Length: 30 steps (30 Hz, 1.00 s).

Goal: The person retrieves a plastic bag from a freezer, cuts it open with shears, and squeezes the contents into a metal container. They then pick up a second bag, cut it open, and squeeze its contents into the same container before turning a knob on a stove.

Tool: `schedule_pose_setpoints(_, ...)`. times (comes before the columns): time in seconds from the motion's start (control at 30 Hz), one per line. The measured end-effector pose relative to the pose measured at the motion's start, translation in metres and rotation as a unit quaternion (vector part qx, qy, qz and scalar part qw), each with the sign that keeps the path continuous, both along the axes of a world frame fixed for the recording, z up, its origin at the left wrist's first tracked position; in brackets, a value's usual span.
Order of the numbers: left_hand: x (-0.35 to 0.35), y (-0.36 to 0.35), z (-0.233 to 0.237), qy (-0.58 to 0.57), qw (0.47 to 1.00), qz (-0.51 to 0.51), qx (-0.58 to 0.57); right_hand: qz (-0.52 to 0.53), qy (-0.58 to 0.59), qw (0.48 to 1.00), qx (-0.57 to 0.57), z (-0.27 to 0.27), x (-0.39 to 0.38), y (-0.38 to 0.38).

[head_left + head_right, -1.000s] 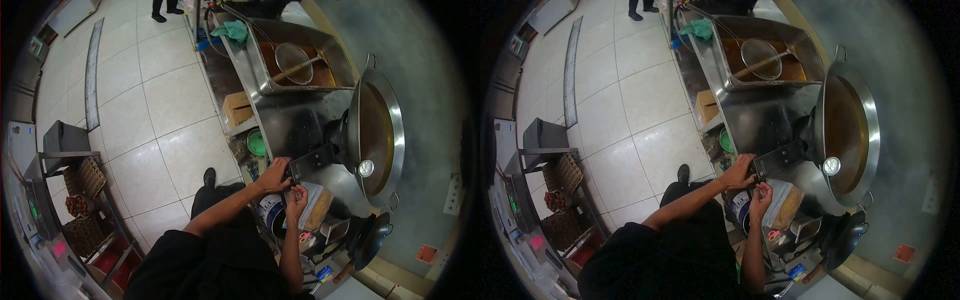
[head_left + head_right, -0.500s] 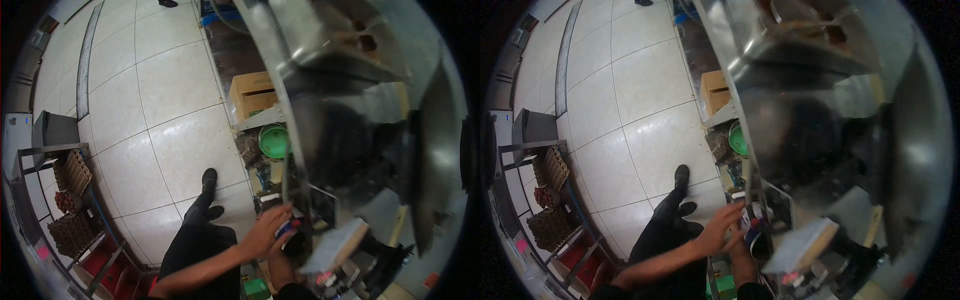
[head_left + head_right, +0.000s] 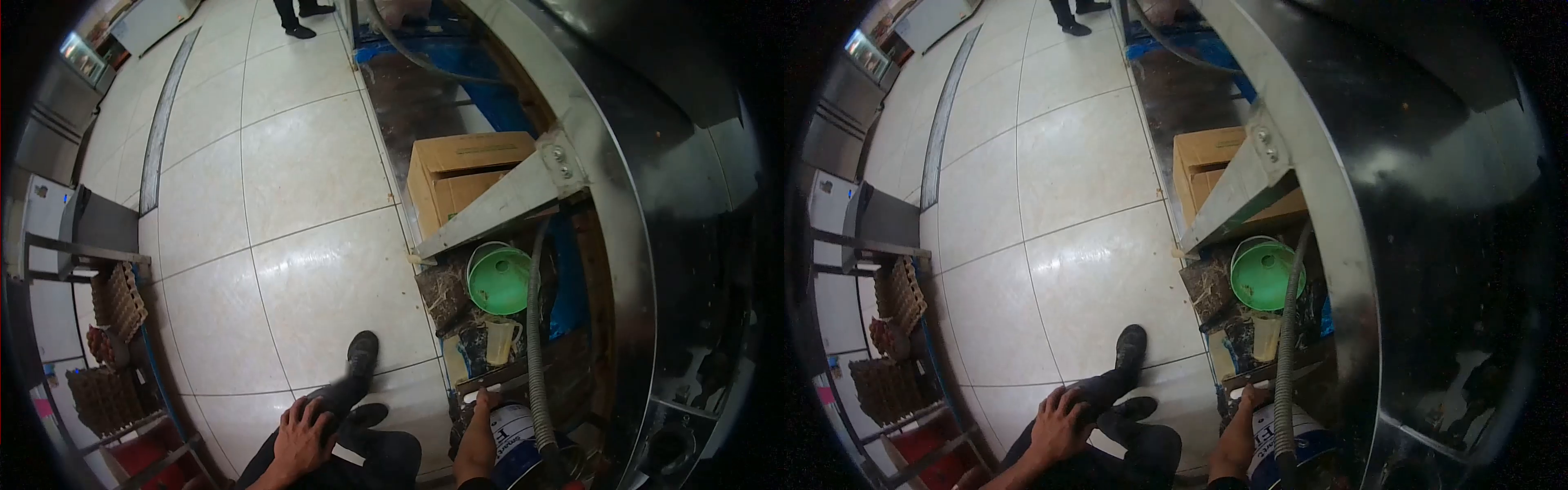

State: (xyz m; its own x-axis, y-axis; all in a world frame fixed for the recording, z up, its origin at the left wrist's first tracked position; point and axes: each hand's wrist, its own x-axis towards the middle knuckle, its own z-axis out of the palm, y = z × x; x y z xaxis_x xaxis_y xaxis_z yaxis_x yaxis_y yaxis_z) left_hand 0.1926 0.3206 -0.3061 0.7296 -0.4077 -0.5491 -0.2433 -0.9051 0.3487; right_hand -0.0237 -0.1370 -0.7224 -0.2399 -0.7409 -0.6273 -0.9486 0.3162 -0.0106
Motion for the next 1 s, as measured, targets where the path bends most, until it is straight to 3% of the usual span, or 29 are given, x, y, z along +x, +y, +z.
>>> schedule_pose_setpoints(0.07, -0.001, 0.006, 0.001, 0.008, 1.0, -0.003, -0.007, -0.028, -0.023, 0.994, -0.102, 0.03, 0.02, 0.023)
schedule_pose_setpoints(0.23, -0.019, 0.008, 0.016, 0.043, 0.999, -0.012, 0.001, 0.041, -0.011, 0.997, -0.069, 0.159, 0.019, 0.09)
schedule_pose_setpoints(0.4, -0.051, 0.037, 0.031, 0.082, 0.994, 0.015, -0.075, 0.153, -0.079, 0.984, 0.05, 0.406, -0.03, 0.212)
schedule_pose_setpoints(0.5, -0.05, 0.046, 0.064, 0.138, 0.979, 0.111, -0.101, 0.271, -0.107, 0.949, 0.117, 0.582, -0.051, 0.247)
schedule_pose_setpoints(0.57, -0.038, 0.033, 0.103, 0.137, 0.943, 0.229, -0.197, 0.313, -0.157, 0.929, 0.123, 0.663, -0.065, 0.253)
schedule_pose_setpoints(0.63, -0.033, 0.023, 0.126, 0.127, 0.9, 0.298, -0.293, 0.355, -0.205, 0.907, 0.094, 0.708, -0.096, 0.262)
schedule_pose_setpoints(0.7, -0.009, 0.0, 0.127, 0.101, 0.856, 0.319, -0.394, 0.368, -0.26, 0.89, 0.066, 0.718, -0.116, 0.247)
schedule_pose_setpoints(0.73, 0.008, -0.021, 0.17, 0.101, 0.857, 0.3, -0.406, 0.375, -0.283, 0.881, 0.054, 0.725, -0.124, 0.244)
schedule_pose_setpoints(0.77, 0.02, -0.037, 0.171, 0.152, 0.816, 0.324, -0.454, 0.381, -0.283, 0.88, 0.018, 0.744, -0.119, 0.24)
schedule_pose_setpoints(0.83, 0.05, -0.076, 0.212, 0.233, 0.791, 0.302, -0.479, 0.391, -0.28, 0.875, -0.053, 0.803, -0.083, 0.224)
schedule_pose_setpoints(0.9, 0.072, -0.119, 0.226, 0.226, 0.787, 0.25, -0.517, 0.36, -0.31, 0.874, -0.107, 0.84, -0.041, 0.207)
schedule_pose_setpoints(0.97, 0.093, -0.16, 0.248, 0.21, 0.802, 0.138, -0.541, 0.393, -0.275, 0.857, -0.186, 0.843, -0.003, 0.183)
schedule_pose_setpoints(1.0, 0.102, -0.177, 0.263, 0.24, 0.806, 0.095, -0.533, 0.396, -0.253, 0.867, -0.166, 0.843, 0.018, 0.171)
